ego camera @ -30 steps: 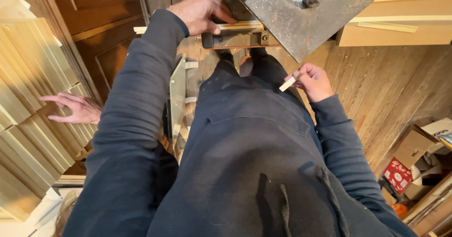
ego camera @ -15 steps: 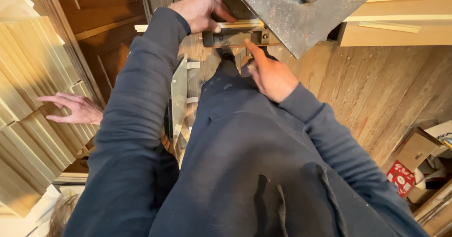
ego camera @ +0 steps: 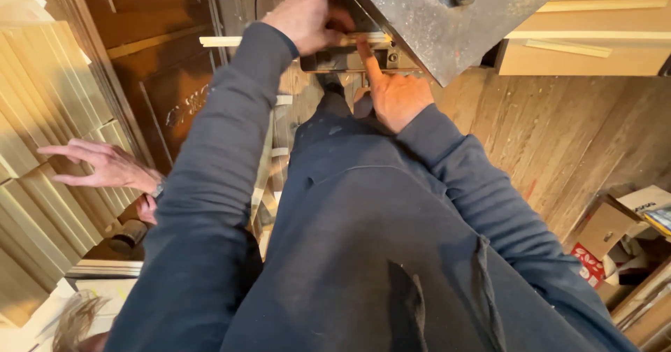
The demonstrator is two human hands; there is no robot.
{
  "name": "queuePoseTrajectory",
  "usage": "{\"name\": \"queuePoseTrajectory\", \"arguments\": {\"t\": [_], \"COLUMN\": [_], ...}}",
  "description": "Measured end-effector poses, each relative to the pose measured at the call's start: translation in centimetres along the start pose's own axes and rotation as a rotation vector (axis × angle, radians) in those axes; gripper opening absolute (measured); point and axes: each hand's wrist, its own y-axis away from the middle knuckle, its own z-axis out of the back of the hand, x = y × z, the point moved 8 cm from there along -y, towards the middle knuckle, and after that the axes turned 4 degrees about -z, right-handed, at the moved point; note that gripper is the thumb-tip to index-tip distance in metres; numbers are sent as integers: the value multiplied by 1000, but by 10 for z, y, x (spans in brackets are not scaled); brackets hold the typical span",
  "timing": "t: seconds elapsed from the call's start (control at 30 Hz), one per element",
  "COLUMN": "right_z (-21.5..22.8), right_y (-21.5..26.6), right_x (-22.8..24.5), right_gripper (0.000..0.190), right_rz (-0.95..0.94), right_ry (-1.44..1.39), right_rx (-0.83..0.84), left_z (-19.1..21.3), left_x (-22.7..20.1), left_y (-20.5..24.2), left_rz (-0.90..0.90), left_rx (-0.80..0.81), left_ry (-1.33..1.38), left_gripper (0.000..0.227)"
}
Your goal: Using a manual miter guillotine to cut wooden molding strips for frames.
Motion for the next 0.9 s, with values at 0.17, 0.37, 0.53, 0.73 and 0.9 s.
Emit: {"name": "queuePoseTrajectory", "arguments": {"t": [0.17, 0.37, 0.53, 0.73, 0.9], "right_z": [-11, -15, -29, 41, 68], "right_y": [-1, 27, 76, 84, 56], "right_x": [-11, -38, -75, -114, -145], "right_gripper": [83, 71, 28, 10, 14], "right_rz": [-41, -37, -18, -285, -193], "right_ry": [28, -280, -650, -743, -615], "right_rx": [68, -7, 13, -82, -378], "left_z": [-2, -5, -7, -11, -11], "left_x": [0, 9, 9, 12, 11], "left_y": [-4, -8, -2, -6, -10], "left_rz": [30, -37, 91, 151, 163], "left_rx": [-183, -203, -148, -104, -63], "left_ry": [6, 86, 182, 272, 295], "left_gripper": [22, 23, 25, 25, 26]}}
